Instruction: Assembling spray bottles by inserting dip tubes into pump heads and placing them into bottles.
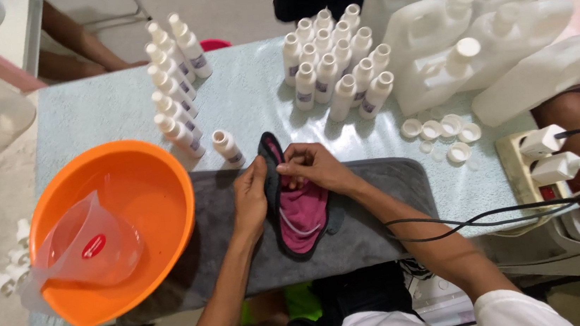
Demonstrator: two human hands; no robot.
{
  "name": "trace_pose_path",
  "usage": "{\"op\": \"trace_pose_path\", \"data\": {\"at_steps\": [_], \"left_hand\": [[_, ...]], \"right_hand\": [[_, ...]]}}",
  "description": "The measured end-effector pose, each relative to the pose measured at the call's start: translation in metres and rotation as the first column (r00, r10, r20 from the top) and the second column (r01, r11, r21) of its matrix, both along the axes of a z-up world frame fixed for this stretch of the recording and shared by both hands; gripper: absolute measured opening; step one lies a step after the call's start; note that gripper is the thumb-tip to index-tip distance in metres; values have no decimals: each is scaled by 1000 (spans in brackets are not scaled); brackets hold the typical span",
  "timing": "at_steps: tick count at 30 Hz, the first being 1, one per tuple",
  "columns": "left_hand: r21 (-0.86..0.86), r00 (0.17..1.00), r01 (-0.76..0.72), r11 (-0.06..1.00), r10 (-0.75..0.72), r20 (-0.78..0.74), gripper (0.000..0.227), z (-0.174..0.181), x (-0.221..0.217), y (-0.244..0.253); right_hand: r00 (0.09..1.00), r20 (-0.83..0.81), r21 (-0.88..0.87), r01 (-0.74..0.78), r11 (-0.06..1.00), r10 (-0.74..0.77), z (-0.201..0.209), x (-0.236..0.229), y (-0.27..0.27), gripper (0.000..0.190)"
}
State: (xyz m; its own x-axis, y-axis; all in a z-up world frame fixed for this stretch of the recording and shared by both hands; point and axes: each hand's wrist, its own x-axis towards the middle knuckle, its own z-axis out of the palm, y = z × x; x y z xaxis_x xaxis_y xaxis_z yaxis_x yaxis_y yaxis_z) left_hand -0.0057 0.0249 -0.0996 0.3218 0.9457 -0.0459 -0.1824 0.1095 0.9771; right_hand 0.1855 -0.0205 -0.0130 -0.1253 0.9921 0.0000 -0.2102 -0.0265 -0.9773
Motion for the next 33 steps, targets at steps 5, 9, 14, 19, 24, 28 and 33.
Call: {"op": "trace_pose_path", "data": {"at_steps": [5,9,14,19,24,28,33], "left_hand": [[-23,1000,-21,1000,21,-20,42,-3,-1,2],[-37,998,-58,998,57,-15,41,1,0,1],[-15,995,-95,995,95,-18,28,71,16,-13],[-80,993,-99,992,103,54,20,42,8,-5],[-81,983,-166,983,171,72,21,25,5,4],[-64,982,-182,981,185,46,24,52,11,-8],[-109,982,-145,983,157,105,18,85,24,-20]], "right_hand": [[1000,19,8,22,1000,-22,-1,1,1,16],[999,21,3,28,1000,-28,-18,3,4,17],[997,8,36,80,996,-80,-16,-4,1,27],[990,-10,88,138,986,-138,1,-9,-7,34],[990,41,89,131,987,-135,13,-11,-7,16],[989,51,63,132,989,-135,18,-10,-6,16],[990,58,66,121,990,-125,10,-6,-5,19]]}}
